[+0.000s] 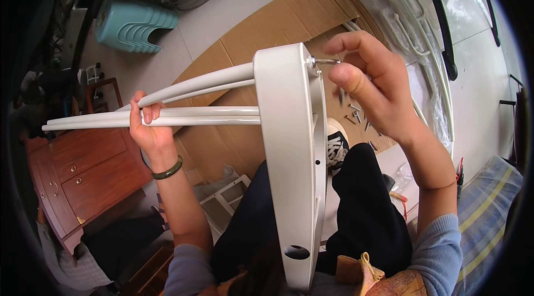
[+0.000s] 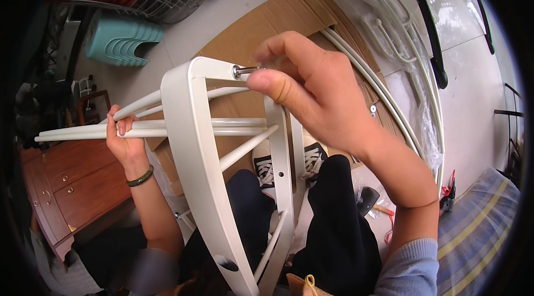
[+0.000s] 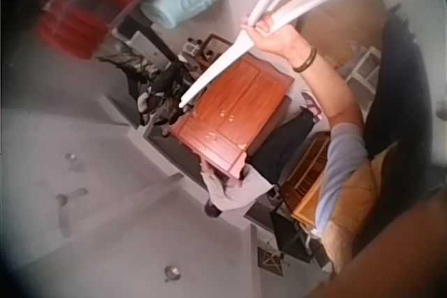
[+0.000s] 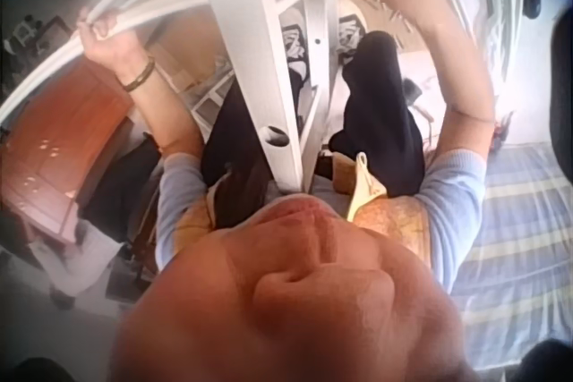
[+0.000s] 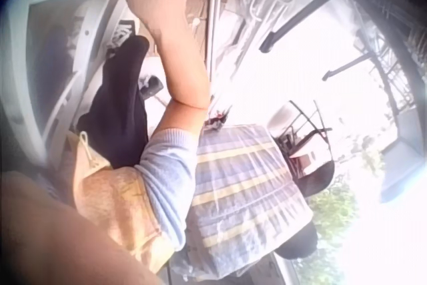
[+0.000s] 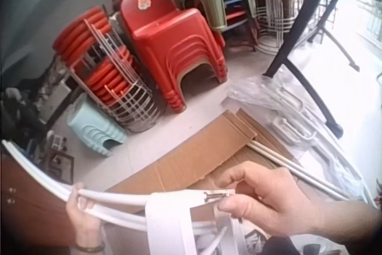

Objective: The person assembles a white metal shelving unit by inserting horizontal bars into vertical side frames and tightening them with an Allen key. The person works on the floor, securing multiple bars one at a time.

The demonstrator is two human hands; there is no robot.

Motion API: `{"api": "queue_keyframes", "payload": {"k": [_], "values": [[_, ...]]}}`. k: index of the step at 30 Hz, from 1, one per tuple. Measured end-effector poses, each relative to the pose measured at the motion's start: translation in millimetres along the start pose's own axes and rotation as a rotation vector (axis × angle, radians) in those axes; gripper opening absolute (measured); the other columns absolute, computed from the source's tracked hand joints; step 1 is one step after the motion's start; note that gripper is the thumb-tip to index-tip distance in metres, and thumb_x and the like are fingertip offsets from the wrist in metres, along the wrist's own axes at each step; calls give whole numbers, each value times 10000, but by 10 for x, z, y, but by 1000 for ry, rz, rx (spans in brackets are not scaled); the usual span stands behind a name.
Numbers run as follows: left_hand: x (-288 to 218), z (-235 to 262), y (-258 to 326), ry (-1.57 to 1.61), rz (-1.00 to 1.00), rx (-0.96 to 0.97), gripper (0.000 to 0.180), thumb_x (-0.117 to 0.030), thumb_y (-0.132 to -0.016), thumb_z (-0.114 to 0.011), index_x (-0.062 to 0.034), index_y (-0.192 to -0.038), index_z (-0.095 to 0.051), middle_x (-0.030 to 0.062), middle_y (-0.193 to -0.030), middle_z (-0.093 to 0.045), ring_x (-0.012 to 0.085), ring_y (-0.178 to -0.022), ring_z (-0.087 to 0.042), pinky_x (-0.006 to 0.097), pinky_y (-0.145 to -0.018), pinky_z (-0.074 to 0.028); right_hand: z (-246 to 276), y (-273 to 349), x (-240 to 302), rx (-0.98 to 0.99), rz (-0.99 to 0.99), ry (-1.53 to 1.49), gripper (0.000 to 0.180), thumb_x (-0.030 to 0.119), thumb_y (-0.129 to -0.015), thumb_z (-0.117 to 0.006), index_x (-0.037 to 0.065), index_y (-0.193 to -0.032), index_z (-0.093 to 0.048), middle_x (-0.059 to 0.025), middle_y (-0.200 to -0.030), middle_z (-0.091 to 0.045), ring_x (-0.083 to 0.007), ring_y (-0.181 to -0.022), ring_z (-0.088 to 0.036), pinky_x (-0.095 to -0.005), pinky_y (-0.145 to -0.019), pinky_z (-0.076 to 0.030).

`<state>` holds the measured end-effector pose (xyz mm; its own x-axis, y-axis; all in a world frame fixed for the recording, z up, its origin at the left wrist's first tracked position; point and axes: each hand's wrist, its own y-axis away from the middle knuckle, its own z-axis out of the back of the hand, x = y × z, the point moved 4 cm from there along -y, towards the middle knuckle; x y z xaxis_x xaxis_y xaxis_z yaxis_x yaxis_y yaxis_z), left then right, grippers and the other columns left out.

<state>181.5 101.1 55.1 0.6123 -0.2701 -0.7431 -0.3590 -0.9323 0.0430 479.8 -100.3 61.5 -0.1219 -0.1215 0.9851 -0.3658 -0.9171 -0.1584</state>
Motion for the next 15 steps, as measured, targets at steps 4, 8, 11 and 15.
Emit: {"api": "queue_keyframes", "payload": {"k": [4, 8, 11, 15], "values": [[-4, 33, 0, -23, -15, -14, 119, -86, -891, -435, -35, -786, -410, 15, -662, -368, 68, -468, -308, 201, -495, -294, -44, 97, 185, 5, -513, -423, 291, 200, -849, -565, -13, -1022, -468, -40, -565, -521, -56, -441, -472, -198, -428, -361], [8, -20, -5, -31, -13, -3, 118, -87, -882, -443, -29, -783, -419, 23, -682, -381, 69, -471, -322, 210, -493, -301, -44, 227, 170, -49, -29, -16, 372, 188, -807, -620, -10, -1082, -466, -62, -638, -550, -95, -511, -514, -213, -478, -412], [-17, 48, -12, -25, -8, -2, 114, -87, -875, -449, -19, -783, -445, 34, -711, -402, 72, -475, -330, 216, -500, -317, 3, 174, 168, 80, 303, 177, 564, 309, -720, -658, -1, -1148, -464, -86, -796, -561, -156, -657, -541, -257, -595, -447], [-18, 53, 7, -11, 0, 2, 122, -93, -876, -449, -17, -781, -455, 31, -701, -392, 74, -479, -328, 214, -499, -316, 93, 102, 182, 135, 670, 538, 678, 449, -687, -601, -2, -1176, -465, -125, -965, -532, -241, -782, -536, -312, -678, -456]]}}
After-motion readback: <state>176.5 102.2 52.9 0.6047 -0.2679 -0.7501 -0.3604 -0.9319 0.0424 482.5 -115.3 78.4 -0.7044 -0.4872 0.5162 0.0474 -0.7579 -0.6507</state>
